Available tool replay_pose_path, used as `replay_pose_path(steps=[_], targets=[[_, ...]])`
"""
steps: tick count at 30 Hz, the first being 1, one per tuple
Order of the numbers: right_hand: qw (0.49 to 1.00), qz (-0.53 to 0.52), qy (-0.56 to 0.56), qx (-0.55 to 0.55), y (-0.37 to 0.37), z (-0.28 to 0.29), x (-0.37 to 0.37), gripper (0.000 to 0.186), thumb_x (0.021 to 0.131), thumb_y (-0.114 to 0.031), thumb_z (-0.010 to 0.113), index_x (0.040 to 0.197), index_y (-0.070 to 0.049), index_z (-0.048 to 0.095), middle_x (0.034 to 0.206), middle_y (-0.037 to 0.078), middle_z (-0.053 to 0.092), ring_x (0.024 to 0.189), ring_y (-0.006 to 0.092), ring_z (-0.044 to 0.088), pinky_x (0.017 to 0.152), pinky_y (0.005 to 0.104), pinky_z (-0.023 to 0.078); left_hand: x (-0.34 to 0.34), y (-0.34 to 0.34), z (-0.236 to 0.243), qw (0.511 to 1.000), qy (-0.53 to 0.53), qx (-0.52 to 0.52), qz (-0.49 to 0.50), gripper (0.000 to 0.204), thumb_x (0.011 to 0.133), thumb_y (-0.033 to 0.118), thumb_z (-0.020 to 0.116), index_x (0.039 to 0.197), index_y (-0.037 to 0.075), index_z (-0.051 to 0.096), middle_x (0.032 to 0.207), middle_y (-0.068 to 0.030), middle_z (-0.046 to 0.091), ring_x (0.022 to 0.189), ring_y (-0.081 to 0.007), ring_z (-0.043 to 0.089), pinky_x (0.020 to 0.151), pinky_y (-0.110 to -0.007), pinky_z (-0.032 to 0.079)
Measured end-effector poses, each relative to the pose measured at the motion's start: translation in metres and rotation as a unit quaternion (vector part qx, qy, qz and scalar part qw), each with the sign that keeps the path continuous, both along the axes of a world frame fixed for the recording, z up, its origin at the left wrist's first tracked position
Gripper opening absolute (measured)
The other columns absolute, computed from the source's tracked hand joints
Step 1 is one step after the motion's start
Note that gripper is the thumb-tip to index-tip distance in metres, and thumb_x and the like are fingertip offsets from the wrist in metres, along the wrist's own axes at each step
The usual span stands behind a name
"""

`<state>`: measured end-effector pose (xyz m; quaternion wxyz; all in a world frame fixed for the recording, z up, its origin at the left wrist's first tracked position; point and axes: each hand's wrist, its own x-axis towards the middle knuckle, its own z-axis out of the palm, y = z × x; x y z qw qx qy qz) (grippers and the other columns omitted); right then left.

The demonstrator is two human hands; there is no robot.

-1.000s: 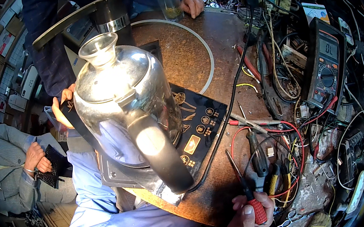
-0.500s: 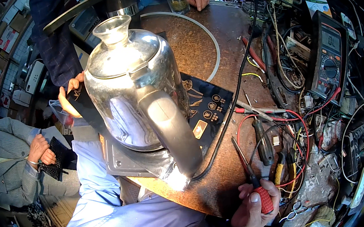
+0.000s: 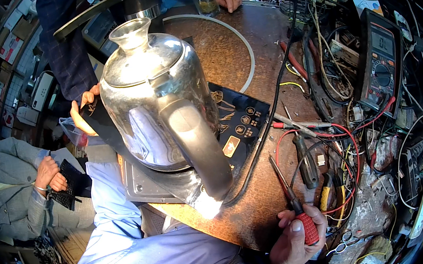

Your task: The person disassembles an induction cooktop, removes the control panel, and uses a test pen to check the circuit board. They inspect the board and wires while seated on the floor in a cluttered workshop.

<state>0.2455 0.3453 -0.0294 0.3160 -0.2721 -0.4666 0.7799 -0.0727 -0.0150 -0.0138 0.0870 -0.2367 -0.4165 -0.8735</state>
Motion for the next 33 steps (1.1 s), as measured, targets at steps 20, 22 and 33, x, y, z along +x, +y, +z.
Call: replay_pose_path(steps=[20,22,33], targets=[[0.999,-0.003,-0.005,0.033,-0.002,-0.007,-0.001,0.043,0.09,-0.019,0.069,0.12,0.006,0.051,0.085,0.011,0.058,0.074,0.0182,0.056,0.082,0.0355,0.049,0.005,0.001,0.009,0.999,-0.029,0.014,0.043,0.045,0.091,0.048,0.043,0.08,0.005,0.052,0.093,-0.0157,0.057,0.103,-0.0325,0.053,0.097,-0.046,0.042],[0.999,0.006,-0.008,0.053,-0.003,-0.003,-0.002,0.041,0.091,-0.019,0.068,0.119,0.006,0.051,0.084,0.011,0.058,0.074,0.0177,0.056,0.081,0.0357,0.049,0.004,0.002,0.009,0.998,-0.035,0.02,0.051,0.045,0.091,0.048,0.043,0.08,0.005,0.052,0.092,-0.0158,0.057,0.102,-0.0327,0.053,0.097,-0.046,0.042],[0.994,-0.027,0.003,0.105,-0.009,-0.001,-0.007,0.032,0.089,-0.007,0.064,0.116,0.007,0.056,0.084,0.013,0.062,0.071,0.0171,0.059,0.074,0.0303,0.051,-0.005,-0.005,0.016,0.996,-0.067,0.028,0.046,0.055,0.095,0.049,0.034,0.073,0.002,0.051,0.09,-0.0198,0.064,0.103,-0.0349,0.057,0.1,-0.045,0.041]])
